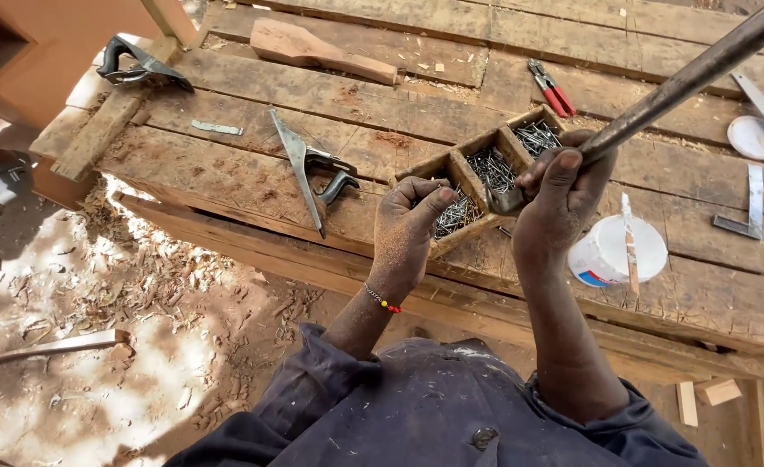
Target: The person selects nails from a divided wooden tray and hammers them into a wooden structure to join the boards.
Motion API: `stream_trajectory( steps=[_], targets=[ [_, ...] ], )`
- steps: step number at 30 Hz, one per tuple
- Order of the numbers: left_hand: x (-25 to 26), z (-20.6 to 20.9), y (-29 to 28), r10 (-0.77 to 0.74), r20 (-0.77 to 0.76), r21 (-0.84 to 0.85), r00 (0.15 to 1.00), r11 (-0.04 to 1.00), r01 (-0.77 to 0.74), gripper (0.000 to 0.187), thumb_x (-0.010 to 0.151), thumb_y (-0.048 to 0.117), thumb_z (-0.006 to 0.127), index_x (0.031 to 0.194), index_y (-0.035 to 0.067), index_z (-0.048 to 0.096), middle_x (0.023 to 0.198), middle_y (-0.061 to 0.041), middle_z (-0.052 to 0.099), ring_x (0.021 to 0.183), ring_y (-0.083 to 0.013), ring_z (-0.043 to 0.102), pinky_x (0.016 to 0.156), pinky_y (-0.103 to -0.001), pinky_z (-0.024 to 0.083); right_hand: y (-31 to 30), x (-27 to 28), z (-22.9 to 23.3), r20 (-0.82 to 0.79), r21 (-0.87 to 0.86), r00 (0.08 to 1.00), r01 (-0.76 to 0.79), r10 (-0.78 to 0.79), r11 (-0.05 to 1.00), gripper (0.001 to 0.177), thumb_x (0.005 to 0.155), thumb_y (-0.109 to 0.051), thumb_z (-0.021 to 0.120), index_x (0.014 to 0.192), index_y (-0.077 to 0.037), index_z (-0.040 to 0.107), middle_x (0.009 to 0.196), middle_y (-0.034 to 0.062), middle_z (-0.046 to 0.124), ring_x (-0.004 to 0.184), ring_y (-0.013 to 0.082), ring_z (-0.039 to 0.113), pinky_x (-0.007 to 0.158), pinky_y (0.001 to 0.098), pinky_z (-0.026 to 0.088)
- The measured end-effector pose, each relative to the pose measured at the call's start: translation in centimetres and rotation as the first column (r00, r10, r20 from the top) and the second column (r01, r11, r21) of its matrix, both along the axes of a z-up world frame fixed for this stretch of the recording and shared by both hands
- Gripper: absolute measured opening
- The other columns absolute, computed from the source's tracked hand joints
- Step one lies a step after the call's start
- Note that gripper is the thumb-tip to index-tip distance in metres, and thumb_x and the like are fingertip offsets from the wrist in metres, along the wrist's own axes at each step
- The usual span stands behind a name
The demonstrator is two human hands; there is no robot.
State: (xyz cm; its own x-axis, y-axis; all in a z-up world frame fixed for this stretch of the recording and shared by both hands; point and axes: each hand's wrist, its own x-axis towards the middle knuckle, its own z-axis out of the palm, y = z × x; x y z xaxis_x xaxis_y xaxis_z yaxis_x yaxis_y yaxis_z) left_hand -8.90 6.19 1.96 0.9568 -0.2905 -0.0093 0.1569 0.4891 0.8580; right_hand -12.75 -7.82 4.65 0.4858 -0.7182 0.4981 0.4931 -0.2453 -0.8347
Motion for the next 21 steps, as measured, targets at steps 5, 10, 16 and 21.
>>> stream_trajectory(
  steps=[5, 10, 16, 21],
  targets=[
    [-0.3, 0.3, -0.4, 0.029, 0.051, -0.036, 0.998, 0.999, -0.027, 0.022, 0.089, 0.021, 0.081, 0.094, 0.002, 0.072, 0.092, -0.009, 0.071, 0.067, 0.0, 0.056, 0.059, -0.016, 0.041, 1.7, -1.7, 1.8, 0.044, -0.097, 0.987, -0.147, 0.152, 0.984, 0.034, 0.112, -0.04, 0.047, 0.122, -0.008, 0.041, 0.083, 0.0037, 0.048, 0.075, 0.0136, 0.059, 0.068, 0.0251, 0.058],
    [-1.0, 0.8, -0.1, 0.057, 0.121, -0.026, 0.991, 0.998, -0.054, 0.025, 0.094, 0.019, 0.079, 0.1, -0.004, 0.071, 0.102, -0.019, 0.072, 0.095, -0.0145, 0.067, 0.08, -0.029, 0.054, 2.4, -2.6, 2.0, 0.013, -0.169, 0.982, -0.182, 0.187, 0.969, 0.034, 0.11, -0.036, 0.048, 0.118, -0.004, 0.043, 0.081, 0.0079, 0.05, 0.075, 0.0191, 0.062, 0.065, 0.0278, 0.06],
    [-1.9, 1.6, 0.2, 0.078, 0.195, 0.01, 0.978, 0.997, -0.082, 0.02, 0.096, 0.016, 0.076, 0.102, -0.003, 0.072, 0.097, -0.017, 0.071, 0.102, -0.0159, 0.065, 0.088, -0.035, 0.055, 3.4, -3.2, 2.5, 0.046, -0.239, 0.984, -0.158, 0.174, 0.958, 0.033, 0.109, -0.034, 0.052, 0.114, -0.002, 0.044, 0.082, 0.0105, 0.051, 0.078, 0.02, 0.061, 0.067, 0.0295, 0.059],
    [-1.8, 1.5, 0.6, 0.079, 0.261, 0.051, 0.962, 0.994, -0.096, 0.019, 0.098, 0.017, 0.074, 0.101, -0.002, 0.071, 0.097, -0.016, 0.072, 0.109, -0.018, 0.065, 0.096, -0.042, 0.055, 3.6, -3.4, 2.9, 0.108, -0.272, 0.977, -0.148, 0.183, 0.951, 0.033, 0.108, -0.031, 0.054, 0.111, 0.001, 0.046, 0.083, 0.0154, 0.054, 0.079, 0.0249, 0.063, 0.067, 0.0324, 0.061]
  ],
)
